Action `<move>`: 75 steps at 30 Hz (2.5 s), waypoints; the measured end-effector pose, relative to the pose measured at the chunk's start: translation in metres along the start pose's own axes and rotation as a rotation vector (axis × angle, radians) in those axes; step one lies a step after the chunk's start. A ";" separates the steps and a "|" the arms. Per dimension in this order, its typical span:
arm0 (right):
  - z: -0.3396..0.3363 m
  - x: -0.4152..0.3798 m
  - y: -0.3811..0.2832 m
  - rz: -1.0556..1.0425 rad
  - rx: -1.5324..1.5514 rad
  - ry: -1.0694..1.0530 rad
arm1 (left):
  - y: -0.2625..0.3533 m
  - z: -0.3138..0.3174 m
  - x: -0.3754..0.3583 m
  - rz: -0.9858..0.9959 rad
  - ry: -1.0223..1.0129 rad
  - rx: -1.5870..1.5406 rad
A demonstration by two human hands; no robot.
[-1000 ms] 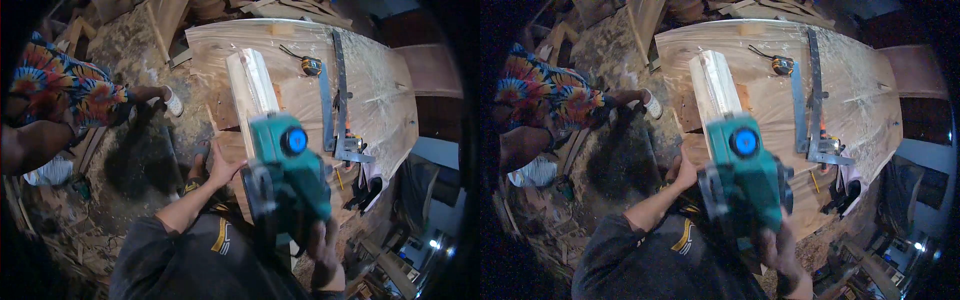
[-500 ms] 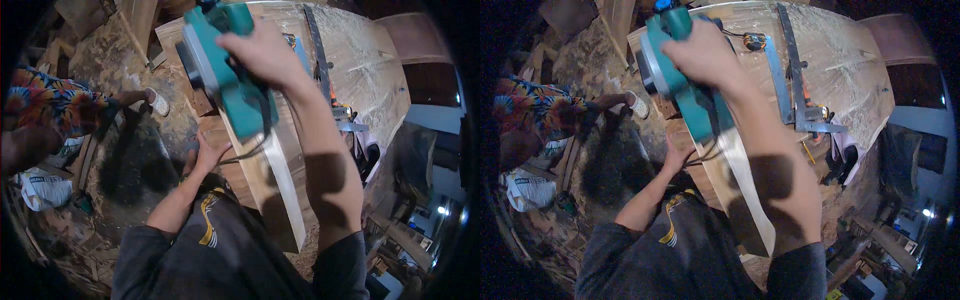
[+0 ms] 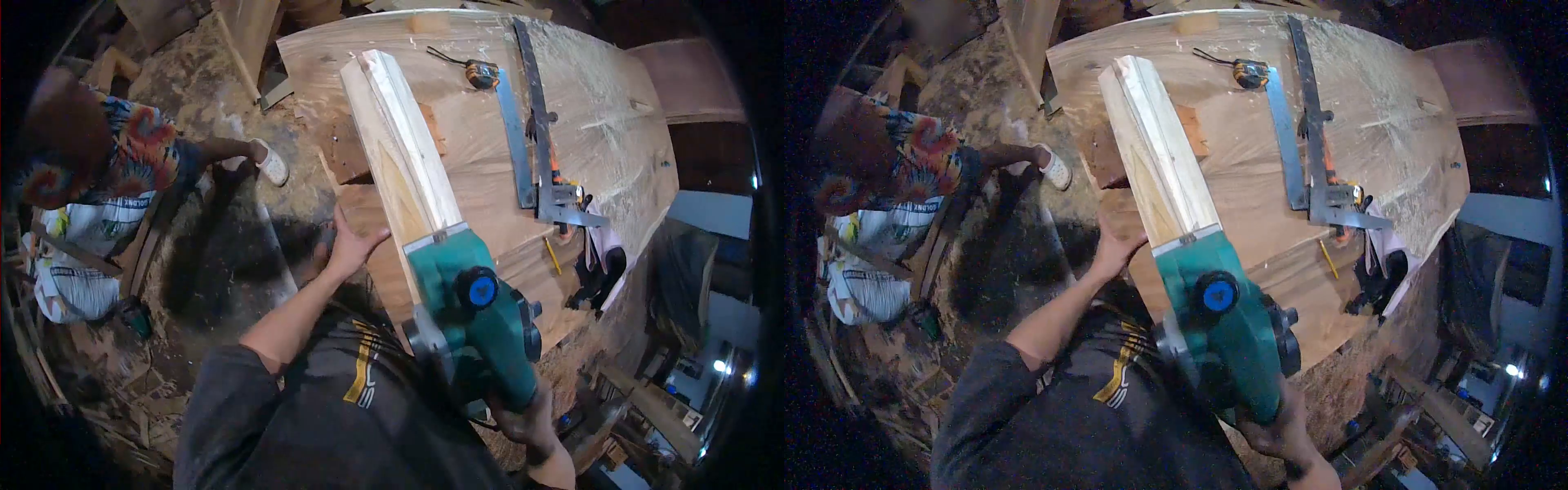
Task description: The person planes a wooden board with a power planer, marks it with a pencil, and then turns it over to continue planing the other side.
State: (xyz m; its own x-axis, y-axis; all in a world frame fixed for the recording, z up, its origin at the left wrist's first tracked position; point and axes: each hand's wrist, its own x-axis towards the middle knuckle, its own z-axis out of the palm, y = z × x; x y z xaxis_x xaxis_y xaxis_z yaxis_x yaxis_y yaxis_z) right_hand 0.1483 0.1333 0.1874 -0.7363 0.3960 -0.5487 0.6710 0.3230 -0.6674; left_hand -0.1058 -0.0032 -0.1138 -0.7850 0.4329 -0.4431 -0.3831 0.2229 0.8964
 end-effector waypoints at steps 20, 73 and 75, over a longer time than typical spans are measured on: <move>0.016 0.336 -0.223 -0.412 0.257 0.080 | -0.016 -0.003 0.005 0.029 0.001 0.030; 0.002 0.032 0.000 -0.220 0.101 0.061 | -0.033 -0.004 0.010 0.020 0.015 0.166; 0.011 0.072 -0.026 -0.206 0.055 0.120 | -0.042 -0.004 0.011 0.033 0.001 0.161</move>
State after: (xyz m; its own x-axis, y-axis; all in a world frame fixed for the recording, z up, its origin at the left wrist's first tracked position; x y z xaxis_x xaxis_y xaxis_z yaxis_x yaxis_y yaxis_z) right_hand 0.0772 0.1437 0.1599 -0.8393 0.4271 -0.3364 0.4995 0.3616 -0.7872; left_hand -0.1003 -0.0111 -0.1564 -0.7966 0.4412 -0.4132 -0.2742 0.3453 0.8975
